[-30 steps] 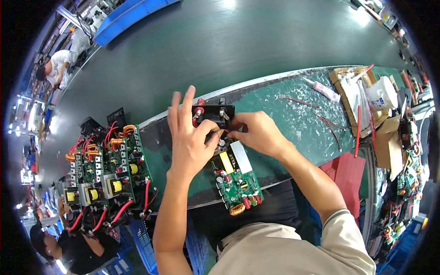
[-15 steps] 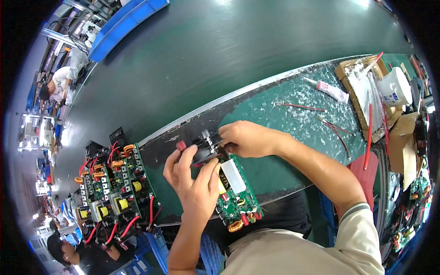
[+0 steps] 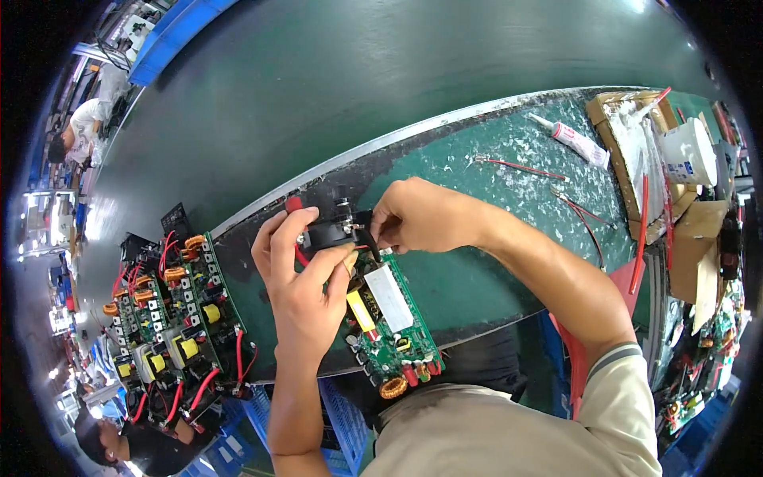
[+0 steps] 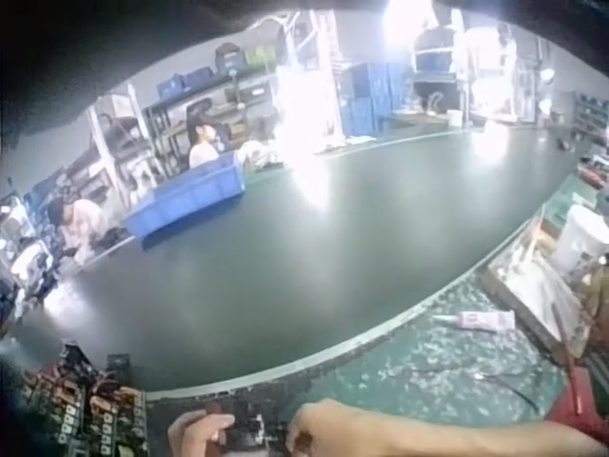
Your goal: Manually assembling electronic components, applying sealant, and connecting wires on circuit boards on a production line.
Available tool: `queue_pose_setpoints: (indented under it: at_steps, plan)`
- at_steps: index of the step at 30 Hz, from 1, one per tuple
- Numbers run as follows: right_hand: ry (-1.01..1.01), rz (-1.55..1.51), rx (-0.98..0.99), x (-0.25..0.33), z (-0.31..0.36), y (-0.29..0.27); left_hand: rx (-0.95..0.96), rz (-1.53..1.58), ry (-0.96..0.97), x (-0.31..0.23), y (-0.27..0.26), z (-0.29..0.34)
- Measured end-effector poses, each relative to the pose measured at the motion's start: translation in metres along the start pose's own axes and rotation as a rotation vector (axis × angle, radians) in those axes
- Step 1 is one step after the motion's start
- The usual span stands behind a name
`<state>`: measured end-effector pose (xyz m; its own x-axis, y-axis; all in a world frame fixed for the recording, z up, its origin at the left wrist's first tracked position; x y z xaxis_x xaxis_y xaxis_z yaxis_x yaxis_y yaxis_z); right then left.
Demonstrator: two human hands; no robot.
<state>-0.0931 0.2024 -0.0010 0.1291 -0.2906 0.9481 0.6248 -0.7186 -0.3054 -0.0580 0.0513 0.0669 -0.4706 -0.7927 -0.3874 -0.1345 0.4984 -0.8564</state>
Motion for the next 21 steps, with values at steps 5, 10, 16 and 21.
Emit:
queue_pose_setpoints:
  at_steps: [5,10,16,21]
  plan:
    - [-0.092,0.069,-0.061,-0.002,0.003,0.004,0.003,0.068,-0.046,0.002,0.001,0.003]
    - [-0.161,0.082,-0.312,0.0,0.013,0.007,-0.02,0.055,-0.043,-0.001,-0.003,0.006]
    - [-0.26,0.126,-0.439,0.0,0.025,0.015,-0.113,0.102,0.021,-0.015,-0.014,0.018]
    - [-0.237,0.224,-0.41,0.004,0.025,0.018,-0.086,-0.014,0.009,-0.018,-0.019,0.024]
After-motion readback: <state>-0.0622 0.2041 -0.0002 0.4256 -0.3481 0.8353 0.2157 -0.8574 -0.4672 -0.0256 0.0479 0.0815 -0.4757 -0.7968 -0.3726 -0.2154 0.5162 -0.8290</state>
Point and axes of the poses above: each hand's wrist, its own z-axis away from the middle knuckle, its own y-axis out of the palm, x = y × z, the point moved 6 cm from there along -z, towards the middle knuckle, and after that the axes turned 12 degrees about -y, right-handed, at the moved point
